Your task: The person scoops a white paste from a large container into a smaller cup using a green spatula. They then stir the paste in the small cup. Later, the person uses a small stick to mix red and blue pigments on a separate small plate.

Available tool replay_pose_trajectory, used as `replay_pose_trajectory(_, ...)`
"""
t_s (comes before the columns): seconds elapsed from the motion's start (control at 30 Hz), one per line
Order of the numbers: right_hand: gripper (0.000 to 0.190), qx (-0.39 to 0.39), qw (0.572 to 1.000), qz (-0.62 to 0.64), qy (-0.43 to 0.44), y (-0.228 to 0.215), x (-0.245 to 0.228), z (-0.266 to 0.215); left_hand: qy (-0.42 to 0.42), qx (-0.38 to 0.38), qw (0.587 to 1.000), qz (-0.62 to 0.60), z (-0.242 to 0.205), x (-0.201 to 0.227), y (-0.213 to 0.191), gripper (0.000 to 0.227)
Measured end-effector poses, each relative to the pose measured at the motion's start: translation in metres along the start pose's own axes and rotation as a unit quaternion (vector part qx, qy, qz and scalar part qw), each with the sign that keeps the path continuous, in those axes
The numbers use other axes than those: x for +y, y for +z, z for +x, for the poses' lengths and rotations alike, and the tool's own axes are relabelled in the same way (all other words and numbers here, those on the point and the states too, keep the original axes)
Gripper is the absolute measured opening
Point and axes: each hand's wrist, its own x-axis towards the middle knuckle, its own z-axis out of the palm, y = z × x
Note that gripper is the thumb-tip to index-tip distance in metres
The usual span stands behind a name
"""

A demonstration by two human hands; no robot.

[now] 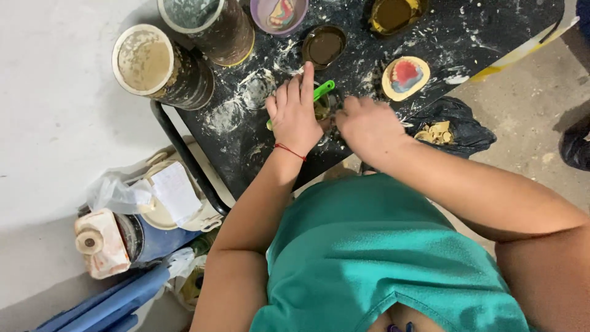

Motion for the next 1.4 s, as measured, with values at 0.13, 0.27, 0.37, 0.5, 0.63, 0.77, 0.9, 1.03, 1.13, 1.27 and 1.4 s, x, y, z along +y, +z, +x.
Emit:
replay_pose_trajectory(0.13, 0.010, -0.026, 0.997, 0.048, 0.059, 0.003, 0.052, -0.023, 0.000, 0.025, 1.000, 0.005, 0.001, 0.009, -0.033, 0.132)
replay_pose_trajectory(0.27, 0.020, 0.041, 0.870, 0.353, 0.341, 0.014, 0.129, -0.065, 0.032, 0.004, 0.999, 0.009, 0.003, 0.031, -0.055, 0.116)
replay_pose_trajectory(0.37, 0.022, 0.086, 0.646, 0.554, 0.518, 0.025, 0.150, -0.086, 0.119, 0.010, 0.991, -0.056, 0.010, 0.066, -0.043, 0.099)
replay_pose_trajectory(0.5, 0.026, 0.083, 0.471, 0.702, 0.527, 0.051, 0.144, -0.089, 0.053, -0.149, 0.920, -0.359, 0.040, 0.112, 0.005, 0.128)
replay_pose_trajectory(0.63, 0.027, 0.131, 0.450, 0.723, 0.507, 0.071, 0.143, -0.083, 0.009, -0.175, 0.882, -0.438, 0.061, 0.116, 0.039, 0.142)
replay_pose_trajectory(0.77, 0.028, 0.118, 0.416, 0.810, 0.396, 0.072, 0.153, -0.073, 0.023, -0.160, 0.876, -0.455, 0.055, 0.118, 0.032, 0.143)
replay_pose_trajectory(0.9, 0.026, 0.047, 0.470, 0.792, 0.386, 0.083, 0.168, -0.052, -0.001, -0.156, 0.878, -0.453, 0.027, 0.121, 0.015, 0.151)
replay_pose_trajectory(1.03, 0.025, -0.007, 0.563, 0.758, 0.330, 0.100, 0.190, -0.023, 0.001, -0.151, 0.825, -0.545, 0.005, 0.125, 0.005, 0.151)
replay_pose_trajectory(1.13, 0.025, -0.109, 0.616, 0.734, 0.264, 0.078, 0.204, -0.006, -0.008, -0.232, 0.820, -0.523, -0.002, 0.123, -0.009, 0.146)
replay_pose_trajectory(1.27, 0.022, -0.122, 0.798, 0.548, 0.217, 0.087, 0.232, -0.020, 0.033, -0.155, 0.864, -0.477, -0.010, 0.096, 0.030, 0.129)
replay_pose_trajectory(1.4, 0.028, -0.033, 0.923, 0.372, 0.091, 0.110, 0.239, -0.049, 0.059, -0.092, 0.926, -0.361, 0.005, 0.083, 0.069, 0.124)
